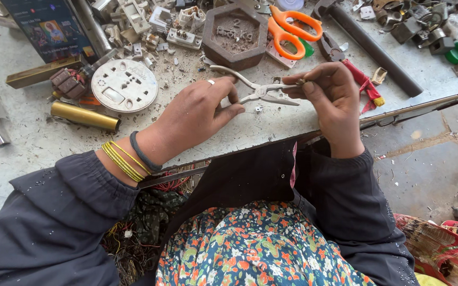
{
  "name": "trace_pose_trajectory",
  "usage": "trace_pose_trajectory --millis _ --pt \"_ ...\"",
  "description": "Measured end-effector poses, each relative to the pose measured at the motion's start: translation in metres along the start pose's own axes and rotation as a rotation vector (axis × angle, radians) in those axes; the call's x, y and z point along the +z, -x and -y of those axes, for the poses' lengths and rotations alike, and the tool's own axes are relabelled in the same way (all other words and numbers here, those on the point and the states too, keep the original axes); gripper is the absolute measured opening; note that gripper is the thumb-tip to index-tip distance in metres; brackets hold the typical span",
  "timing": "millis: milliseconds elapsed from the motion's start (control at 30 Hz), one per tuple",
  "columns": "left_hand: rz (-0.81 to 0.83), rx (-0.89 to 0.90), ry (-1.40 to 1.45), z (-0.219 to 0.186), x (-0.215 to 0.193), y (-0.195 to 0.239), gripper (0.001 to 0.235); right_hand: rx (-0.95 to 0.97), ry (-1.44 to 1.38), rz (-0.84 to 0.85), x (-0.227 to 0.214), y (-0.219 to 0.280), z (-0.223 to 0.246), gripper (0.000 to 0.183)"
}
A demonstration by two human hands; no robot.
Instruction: The person sits on the floor and uses pliers and a screwdriver to disassemble and manipulate a small electrical component. They hold the component with one hand while using the tools to pry and adjust internal parts.
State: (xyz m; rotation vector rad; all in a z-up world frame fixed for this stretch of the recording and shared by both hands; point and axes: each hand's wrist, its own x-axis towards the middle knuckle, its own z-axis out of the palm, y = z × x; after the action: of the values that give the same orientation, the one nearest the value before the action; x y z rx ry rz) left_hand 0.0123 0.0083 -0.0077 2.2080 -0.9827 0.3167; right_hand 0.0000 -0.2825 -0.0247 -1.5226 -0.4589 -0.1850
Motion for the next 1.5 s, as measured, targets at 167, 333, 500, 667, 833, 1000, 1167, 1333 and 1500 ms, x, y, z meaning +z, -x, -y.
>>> trace_pose_trajectory --millis 167,333,500,667,833,1000,1167,1333,1500 --pt "-0.028 0.007 0.046 -0.002 0.001 -0.001 0.034 -0.035 -0.023 0.019 -0.001 0.004 0.001 0.011" --pt "0.053 -0.111 0.105 -0.001 -0.001 -0.001 0.049 -0.077 0.023 0.048 -0.001 0.008 0.002 0.013" --pt "0.011 -0.079 0.090 0.002 0.002 -0.002 0.065 -0.125 0.049 0.068 0.001 0.010 0.002 0.013" --pt "-0.054 0.027 -0.036 0.005 0.010 -0.002 0.063 -0.155 0.055 0.060 0.003 0.015 0.000 0.014" --pt "-0.086 0.067 -0.053 0.011 0.012 -0.001 0.057 -0.197 0.058 0.047 0.007 0.022 -0.004 0.015" --pt "-0.082 0.093 -0.152 0.015 0.014 -0.002 0.058 -0.207 0.068 0.037 0.008 0.025 -0.007 0.015" --pt "-0.142 0.202 -0.341 0.018 0.014 -0.004 0.054 -0.220 0.107 0.022 0.007 0.025 -0.007 0.015" --pt "-0.169 0.244 -0.286 0.018 0.012 -0.004 0.050 -0.205 0.112 -0.006 0.007 0.024 -0.007 0.013" --pt "-0.119 0.225 -0.248 0.014 0.010 -0.005 0.042 -0.218 0.098 0.009 0.007 0.022 -0.007 0.013"
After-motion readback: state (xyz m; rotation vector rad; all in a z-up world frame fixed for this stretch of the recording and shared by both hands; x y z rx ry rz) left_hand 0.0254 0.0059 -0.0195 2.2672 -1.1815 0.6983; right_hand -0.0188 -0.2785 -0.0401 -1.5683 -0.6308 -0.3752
